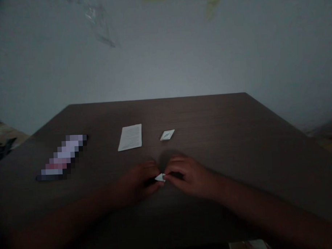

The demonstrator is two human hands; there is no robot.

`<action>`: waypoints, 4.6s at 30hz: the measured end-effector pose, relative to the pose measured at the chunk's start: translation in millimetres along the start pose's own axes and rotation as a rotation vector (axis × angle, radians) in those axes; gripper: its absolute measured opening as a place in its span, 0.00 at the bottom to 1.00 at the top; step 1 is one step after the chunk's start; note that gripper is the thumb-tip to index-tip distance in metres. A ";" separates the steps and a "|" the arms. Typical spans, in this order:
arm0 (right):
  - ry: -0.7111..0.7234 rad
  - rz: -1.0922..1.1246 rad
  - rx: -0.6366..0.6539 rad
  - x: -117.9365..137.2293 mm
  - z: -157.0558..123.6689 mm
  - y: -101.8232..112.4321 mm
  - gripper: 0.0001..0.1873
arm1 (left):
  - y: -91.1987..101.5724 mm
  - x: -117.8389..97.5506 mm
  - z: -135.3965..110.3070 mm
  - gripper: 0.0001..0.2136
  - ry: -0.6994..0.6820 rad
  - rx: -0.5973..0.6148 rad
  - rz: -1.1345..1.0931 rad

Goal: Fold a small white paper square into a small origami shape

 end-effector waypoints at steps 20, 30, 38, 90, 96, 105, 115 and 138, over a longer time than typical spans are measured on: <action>-0.184 0.066 0.003 -11.8 -0.1 -0.2 0.12 | 22.9 3.1 1.5 0.08 0.024 -0.176 -0.202; -0.219 0.064 -0.114 -14.7 -1.7 8.2 0.12 | 34.3 6.0 -2.1 0.08 0.043 -0.280 -0.247; -0.399 0.026 -0.221 -31.7 -9.0 18.7 0.06 | 48.0 22.4 -9.9 0.07 0.184 -0.443 -0.309; -0.449 -0.179 -0.029 -47.4 -5.8 -12.2 0.18 | 8.4 11.3 9.7 0.09 0.119 -0.091 0.104; -0.305 -0.356 -0.025 -39.8 -1.2 -6.5 0.09 | 10.8 -2.1 8.5 0.07 0.133 -0.057 0.156; -0.159 -0.316 0.114 -39.7 1.9 -15.8 0.06 | 4.9 6.8 7.3 0.06 0.150 -0.071 0.234; -0.264 -0.292 0.205 -40.9 2.3 -13.1 0.09 | 4.0 4.4 7.9 0.17 0.223 -0.060 0.347; -0.344 -0.327 0.149 -46.8 3.6 -17.8 0.06 | 5.6 7.7 11.1 0.22 0.268 -0.052 0.309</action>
Point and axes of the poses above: each hand's wrist, its own z-axis towards the middle knuckle, its own y-axis out of the back of the hand, x = y × z, the point moved 8 cm from there along z, towards the middle knuckle, and after that the axes turned 10 degrees about -z, right-handed, at the moved point
